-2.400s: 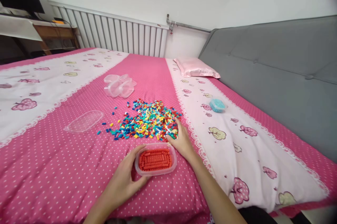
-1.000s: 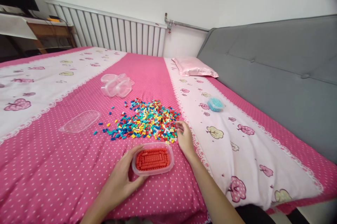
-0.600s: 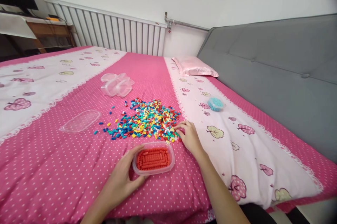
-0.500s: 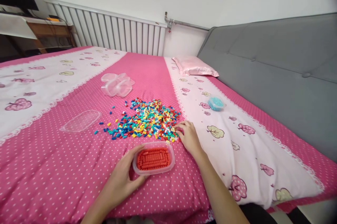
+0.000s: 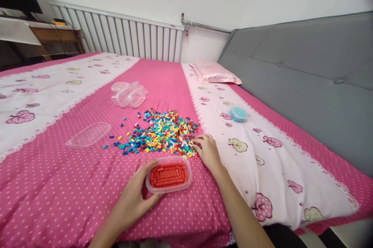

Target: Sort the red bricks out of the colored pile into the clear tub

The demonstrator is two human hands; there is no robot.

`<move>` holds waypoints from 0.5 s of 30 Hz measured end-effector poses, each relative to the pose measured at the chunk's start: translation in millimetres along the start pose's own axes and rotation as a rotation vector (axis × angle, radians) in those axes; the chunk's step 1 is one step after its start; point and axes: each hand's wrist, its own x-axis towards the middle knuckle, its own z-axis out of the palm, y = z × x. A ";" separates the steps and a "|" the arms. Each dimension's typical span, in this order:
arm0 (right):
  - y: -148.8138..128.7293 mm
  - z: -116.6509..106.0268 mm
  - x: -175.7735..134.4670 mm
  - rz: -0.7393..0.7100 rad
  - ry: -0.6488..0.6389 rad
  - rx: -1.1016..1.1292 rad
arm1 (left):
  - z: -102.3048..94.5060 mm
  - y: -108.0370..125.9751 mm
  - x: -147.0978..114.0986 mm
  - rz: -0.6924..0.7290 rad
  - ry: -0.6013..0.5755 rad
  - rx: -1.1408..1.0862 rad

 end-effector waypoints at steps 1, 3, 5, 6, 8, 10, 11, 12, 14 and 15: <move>0.0 0.0 -0.3 0.002 -0.009 0.000 | 0.1 -0.4 -0.1 0.001 0.000 0.002; 0.2 -0.2 -0.6 0.010 -0.023 0.003 | 0.5 -1.5 -0.2 -0.001 -0.001 0.005; 0.6 -0.7 -0.5 0.023 -0.032 0.011 | 1.0 -2.5 -0.3 -0.003 -0.001 0.008; 1.1 -1.0 -0.3 0.031 -0.035 0.019 | 1.1 -2.7 -0.3 -0.005 -0.002 0.009; 2.6 -1.7 0.3 0.045 -0.042 0.042 | 1.0 -2.6 -0.1 -0.007 -0.005 0.011; 5.5 -3.0 0.9 0.054 -0.053 0.079 | 0.6 -2.0 0.3 -0.001 -0.003 0.011; 7.4 -4.1 1.1 0.059 -0.059 0.101 | 0.4 -1.7 0.6 0.005 0.002 0.011; 9.6 -5.4 1.2 0.065 -0.065 0.123 | 0.3 -1.4 0.9 0.011 0.008 0.009; 14.6 -9.0 0.8 0.080 -0.073 0.161 | 0.3 -1.1 1.7 0.017 0.016 0.004; 16.9 -11.1 0.4 0.088 -0.076 0.173 | 0.4 -1.0 2.0 0.016 0.015 0.001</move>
